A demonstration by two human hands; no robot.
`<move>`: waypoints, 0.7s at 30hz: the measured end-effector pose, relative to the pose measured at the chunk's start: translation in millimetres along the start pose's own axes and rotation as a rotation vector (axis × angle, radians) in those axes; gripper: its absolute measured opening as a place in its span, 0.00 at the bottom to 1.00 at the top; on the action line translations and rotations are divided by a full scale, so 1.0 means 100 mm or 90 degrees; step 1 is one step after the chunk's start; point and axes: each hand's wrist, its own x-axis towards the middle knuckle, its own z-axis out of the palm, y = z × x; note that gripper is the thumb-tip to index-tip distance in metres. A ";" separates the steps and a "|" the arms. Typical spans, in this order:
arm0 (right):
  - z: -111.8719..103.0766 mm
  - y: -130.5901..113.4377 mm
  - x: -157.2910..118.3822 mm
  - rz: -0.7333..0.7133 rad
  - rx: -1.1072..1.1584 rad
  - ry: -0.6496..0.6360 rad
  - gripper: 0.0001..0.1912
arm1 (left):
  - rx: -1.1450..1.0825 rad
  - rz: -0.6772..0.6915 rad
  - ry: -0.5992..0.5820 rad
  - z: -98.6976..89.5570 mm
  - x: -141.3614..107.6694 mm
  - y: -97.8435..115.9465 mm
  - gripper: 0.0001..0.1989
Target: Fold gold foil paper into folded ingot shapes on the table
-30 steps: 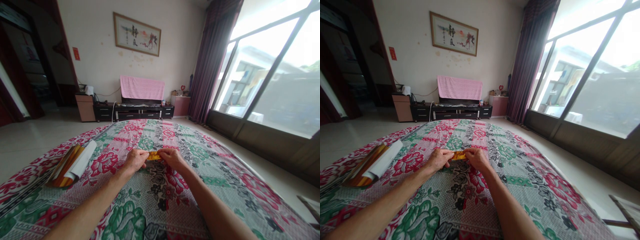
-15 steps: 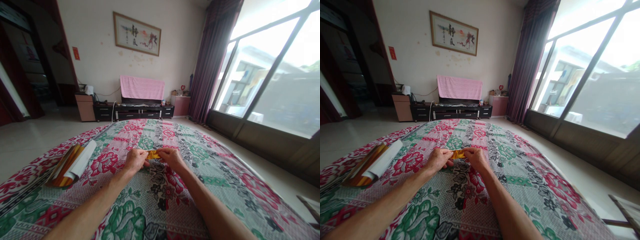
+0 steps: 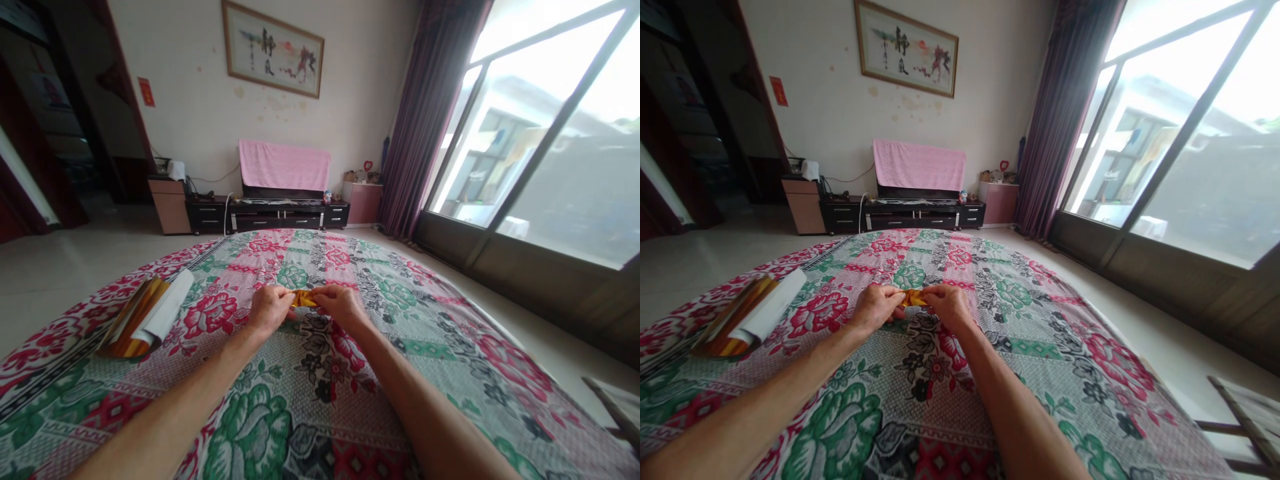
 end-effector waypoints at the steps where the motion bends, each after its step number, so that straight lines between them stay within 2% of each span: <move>1: 0.00 0.00 0.00 0.005 0.003 0.002 0.07 | -0.001 0.002 -0.003 0.00 -0.01 0.01 0.15; 6: -0.05 -0.04 -0.02 0.029 0.041 0.011 0.05 | -0.022 0.006 -0.019 0.02 -0.04 0.06 0.14; 12: -0.08 -0.07 -0.07 0.033 0.167 -0.103 0.06 | -0.117 -0.026 -0.035 0.00 0.00 0.01 0.14; 21: -0.09 -0.02 -0.04 0.052 0.127 -0.096 0.11 | -0.143 -0.039 -0.069 0.01 0.00 0.01 0.17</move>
